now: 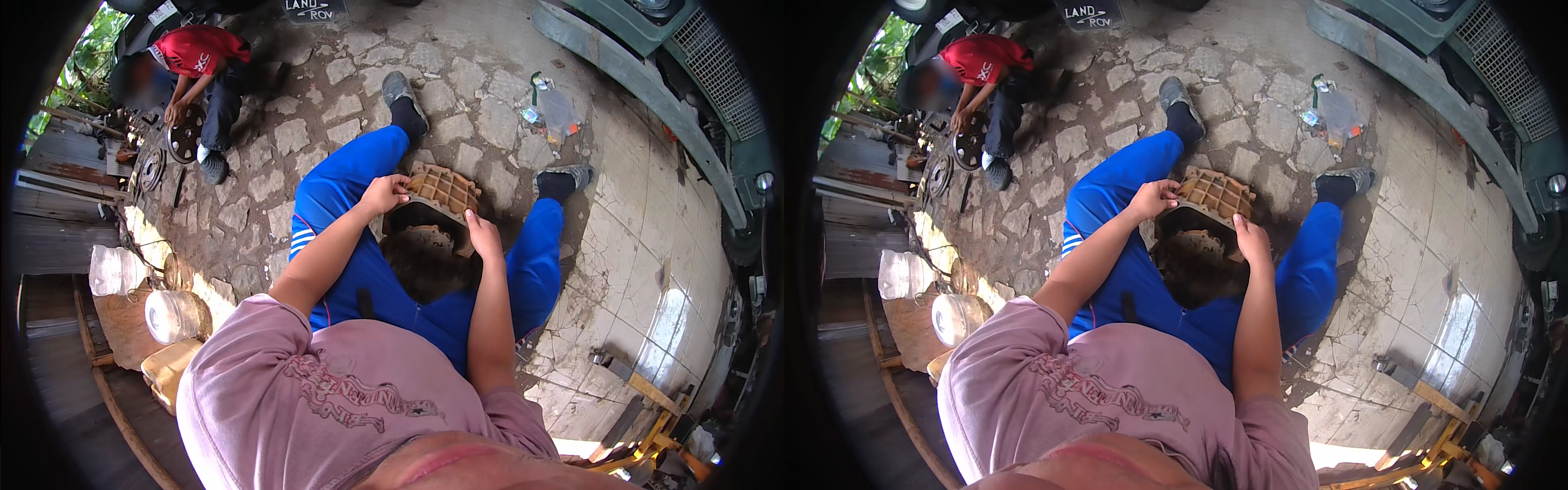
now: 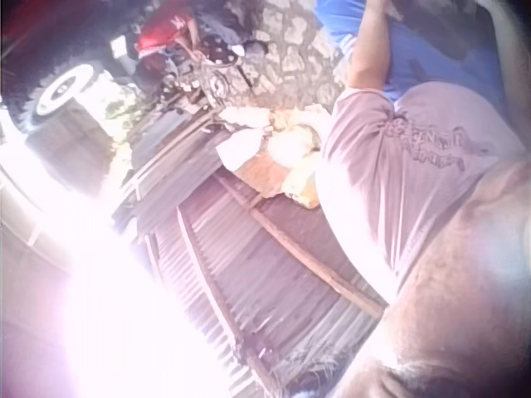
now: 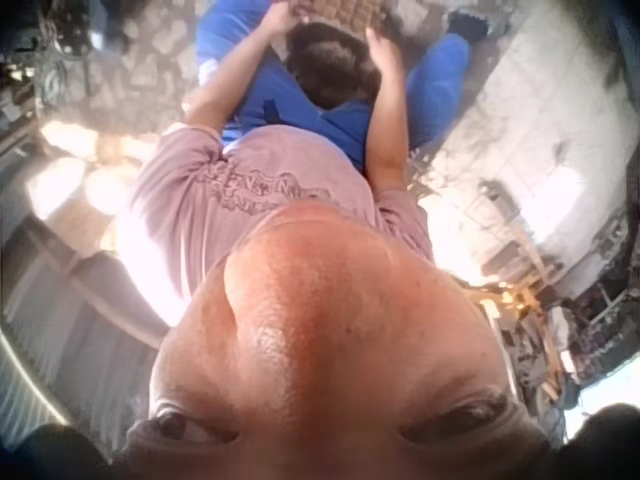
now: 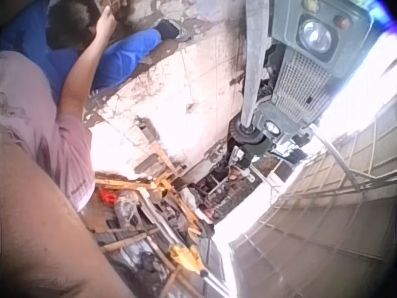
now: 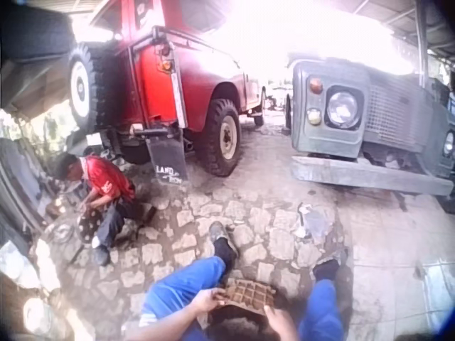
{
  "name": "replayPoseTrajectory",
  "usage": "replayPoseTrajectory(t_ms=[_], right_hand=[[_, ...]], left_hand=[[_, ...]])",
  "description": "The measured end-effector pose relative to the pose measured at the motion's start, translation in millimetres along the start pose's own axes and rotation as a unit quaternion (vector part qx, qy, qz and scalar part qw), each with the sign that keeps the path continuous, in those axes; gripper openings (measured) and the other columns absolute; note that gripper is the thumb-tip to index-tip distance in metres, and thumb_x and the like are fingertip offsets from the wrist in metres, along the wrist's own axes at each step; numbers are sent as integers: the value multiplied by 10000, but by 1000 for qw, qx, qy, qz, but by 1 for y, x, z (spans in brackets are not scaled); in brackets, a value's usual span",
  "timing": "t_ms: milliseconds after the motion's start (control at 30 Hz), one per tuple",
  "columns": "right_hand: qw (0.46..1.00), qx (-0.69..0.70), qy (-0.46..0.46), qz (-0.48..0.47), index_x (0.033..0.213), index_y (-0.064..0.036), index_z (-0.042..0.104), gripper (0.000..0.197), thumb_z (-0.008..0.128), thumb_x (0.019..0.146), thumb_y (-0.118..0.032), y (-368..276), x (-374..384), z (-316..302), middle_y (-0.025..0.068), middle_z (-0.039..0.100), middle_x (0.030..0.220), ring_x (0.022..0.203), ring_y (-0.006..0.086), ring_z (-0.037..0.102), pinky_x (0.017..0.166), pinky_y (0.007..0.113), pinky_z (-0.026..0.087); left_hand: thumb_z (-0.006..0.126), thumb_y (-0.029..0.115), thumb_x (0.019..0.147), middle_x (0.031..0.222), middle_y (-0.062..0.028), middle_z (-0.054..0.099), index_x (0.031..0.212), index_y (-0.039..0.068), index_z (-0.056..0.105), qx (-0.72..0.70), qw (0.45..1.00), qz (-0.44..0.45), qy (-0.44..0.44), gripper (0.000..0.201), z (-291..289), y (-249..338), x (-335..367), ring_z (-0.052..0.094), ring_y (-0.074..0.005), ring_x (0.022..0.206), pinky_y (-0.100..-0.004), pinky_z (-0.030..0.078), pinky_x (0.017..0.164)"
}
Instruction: The person sits on the ground and repeatedly rubs a small metal part with a grid pattern using both hands. The person continues this repetitive rubbing motion throughout the clip without changing the object or method.
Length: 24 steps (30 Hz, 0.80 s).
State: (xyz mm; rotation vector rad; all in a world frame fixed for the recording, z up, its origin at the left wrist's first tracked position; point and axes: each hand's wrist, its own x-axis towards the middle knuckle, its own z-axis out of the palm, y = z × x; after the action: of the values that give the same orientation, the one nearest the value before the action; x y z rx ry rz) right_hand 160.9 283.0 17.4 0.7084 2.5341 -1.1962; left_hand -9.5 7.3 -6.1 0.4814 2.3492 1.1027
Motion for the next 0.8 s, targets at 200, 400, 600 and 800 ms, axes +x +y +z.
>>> replayPoseTrajectory(t_ms=[200,400,600,800], right_hand=[[999,-9,31,2,1386,-101,690,640,419,1090,-599,-14,-23,12,177,663,1421,1368,391,576,1142,462,457],[988,-134,53,55,1345,-126,718,718,334,1079,-671,-9,3,26,182,702,1355,1309,413,611,1110,513,467],[988,-94,123,5,1366,-92,711,680,478,1043,-643,-13,5,42,213,701,1349,1321,392,620,1123,496,468],[991,-93,94,-9,1426,11,635,760,799,896,-508,-25,-18,28,245,656,1402,1325,347,637,1103,396,510]], left_hand=[[884,163,845,964,-69,816,1268,104,743,-2,1000,0,19,450,-6,1,-8,777,-186,910,-356,582,830],[887,181,853,934,-67,807,1240,76,733,-25,999,-6,18,430,-12,0,-13,763,-169,836,-360,578,752],[915,214,833,881,-68,798,1221,71,744,-32,999,1,33,447,-17,-11,-2,761,-165,799,-355,588,730],[965,287,774,900,-68,810,1236,87,757,-27,999,-14,15,545,-15,-12,-3,774,-173,839,-356,589,774]])
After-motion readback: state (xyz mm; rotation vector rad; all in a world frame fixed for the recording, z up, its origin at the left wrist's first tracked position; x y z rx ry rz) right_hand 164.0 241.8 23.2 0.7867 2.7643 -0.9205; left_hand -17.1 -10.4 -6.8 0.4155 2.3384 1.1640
